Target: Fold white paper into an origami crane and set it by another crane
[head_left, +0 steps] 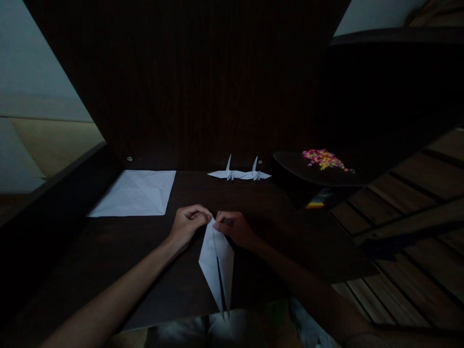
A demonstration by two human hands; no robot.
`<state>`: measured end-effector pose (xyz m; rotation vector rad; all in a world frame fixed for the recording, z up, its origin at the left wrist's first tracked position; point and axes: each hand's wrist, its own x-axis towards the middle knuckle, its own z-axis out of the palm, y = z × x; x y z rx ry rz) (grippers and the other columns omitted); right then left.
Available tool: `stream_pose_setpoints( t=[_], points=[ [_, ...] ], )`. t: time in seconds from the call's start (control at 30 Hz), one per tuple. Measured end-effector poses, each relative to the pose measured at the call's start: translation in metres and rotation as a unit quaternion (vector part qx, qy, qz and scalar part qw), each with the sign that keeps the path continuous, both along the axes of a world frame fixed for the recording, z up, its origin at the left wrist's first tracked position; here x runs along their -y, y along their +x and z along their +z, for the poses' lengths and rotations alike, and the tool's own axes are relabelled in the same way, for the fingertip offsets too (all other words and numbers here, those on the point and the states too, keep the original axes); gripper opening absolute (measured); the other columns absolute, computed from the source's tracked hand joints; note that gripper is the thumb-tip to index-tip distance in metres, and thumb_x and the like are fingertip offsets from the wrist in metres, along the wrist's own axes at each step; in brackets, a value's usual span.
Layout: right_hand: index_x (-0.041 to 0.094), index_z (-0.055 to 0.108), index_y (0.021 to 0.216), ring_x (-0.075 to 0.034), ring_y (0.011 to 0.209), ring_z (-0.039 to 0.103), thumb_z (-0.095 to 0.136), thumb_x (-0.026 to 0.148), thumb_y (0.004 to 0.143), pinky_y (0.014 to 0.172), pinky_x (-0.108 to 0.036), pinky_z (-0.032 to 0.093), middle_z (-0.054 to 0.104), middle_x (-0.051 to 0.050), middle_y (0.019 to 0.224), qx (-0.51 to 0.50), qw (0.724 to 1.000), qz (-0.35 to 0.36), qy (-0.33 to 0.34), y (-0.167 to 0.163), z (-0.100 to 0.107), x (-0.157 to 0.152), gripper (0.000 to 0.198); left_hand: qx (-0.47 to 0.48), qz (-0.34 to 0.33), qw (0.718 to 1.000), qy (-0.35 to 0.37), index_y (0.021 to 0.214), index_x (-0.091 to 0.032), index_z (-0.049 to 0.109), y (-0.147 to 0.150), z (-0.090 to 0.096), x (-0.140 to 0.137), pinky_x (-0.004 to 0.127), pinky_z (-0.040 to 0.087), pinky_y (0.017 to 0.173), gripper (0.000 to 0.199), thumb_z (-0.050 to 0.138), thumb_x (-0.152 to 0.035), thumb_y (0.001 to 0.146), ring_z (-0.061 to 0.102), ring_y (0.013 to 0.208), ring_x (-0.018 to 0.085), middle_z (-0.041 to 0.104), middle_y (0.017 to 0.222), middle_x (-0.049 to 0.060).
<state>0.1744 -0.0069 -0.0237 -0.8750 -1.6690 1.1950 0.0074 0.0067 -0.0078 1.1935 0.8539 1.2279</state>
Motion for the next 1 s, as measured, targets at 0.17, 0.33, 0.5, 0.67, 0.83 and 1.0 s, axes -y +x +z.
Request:
stream_pose_setpoints(
  t=[0.17,0.33,0.5,0.67,0.83,1.0],
  points=[
    [0.016,0.055,0.060,-0.010,0.056,0.042,0.064,0.042,0.077,0.057,-0.023,0.035,0.049,0.003,0.059,0.008,1.000,0.021,-0.019,0.001,0.000,0.001,0.032,-0.012,-0.016,1.000,0.003,0.054,-0.015,0.068,-0.003,-0.002,-0.002,0.021,0.039,0.054,0.004,0.069,-0.014,0.057,0.052,0.054,0.011,0.061,0.055,-0.001],
    [0.016,0.054,0.059,-0.009,0.055,0.041,0.064,0.037,0.076,0.056,-0.023,0.034,0.047,0.004,0.058,-0.008,1.000,0.007,-0.020,0.003,0.001,-0.001,0.029,0.000,-0.034,0.999,-0.004,0.059,-0.014,0.069,-0.003,0.000,-0.001,0.023,0.037,0.055,0.007,0.067,-0.017,0.064,0.050,0.054,0.011,0.060,0.055,0.000],
    [0.016,0.053,0.056,-0.009,0.054,0.040,0.064,0.035,0.073,0.055,-0.023,0.033,0.046,0.004,0.057,-0.025,0.999,-0.005,-0.025,0.004,0.004,-0.002,0.028,0.018,-0.080,0.997,-0.006,0.059,-0.012,0.066,-0.004,0.003,0.000,0.026,0.038,0.057,0.017,0.063,-0.023,0.072,0.049,0.054,0.012,0.058,0.055,0.002],
    [0.017,0.053,0.055,-0.009,0.053,0.038,0.064,0.032,0.071,0.056,-0.024,0.033,0.045,0.005,0.056,-0.029,0.999,0.003,-0.037,0.004,0.006,-0.002,0.025,-0.029,-0.083,0.996,0.016,0.063,-0.012,0.068,-0.007,0.000,-0.002,0.025,0.039,0.056,0.014,0.066,-0.024,0.070,0.050,0.056,0.013,0.059,0.057,0.002],
    [0.016,0.055,0.055,-0.009,0.051,0.038,0.064,0.029,0.070,0.054,-0.023,0.031,0.045,0.005,0.055,-0.035,0.998,0.018,-0.045,0.005,0.005,-0.003,0.022,-0.054,-0.105,0.992,0.038,0.066,-0.013,0.070,-0.010,0.002,-0.001,0.024,0.040,0.055,0.017,0.067,-0.028,0.072,0.052,0.057,0.013,0.060,0.060,0.003],
    [0.016,0.056,0.054,-0.009,0.052,0.038,0.064,0.028,0.067,0.054,-0.023,0.031,0.046,0.005,0.055,-0.040,0.997,0.022,-0.061,0.005,0.002,-0.005,0.020,-0.068,-0.121,0.989,0.054,0.068,-0.012,0.071,-0.013,0.005,-0.001,0.024,0.041,0.056,0.018,0.067,-0.029,0.073,0.053,0.058,0.013,0.060,0.061,0.003]
  ],
)
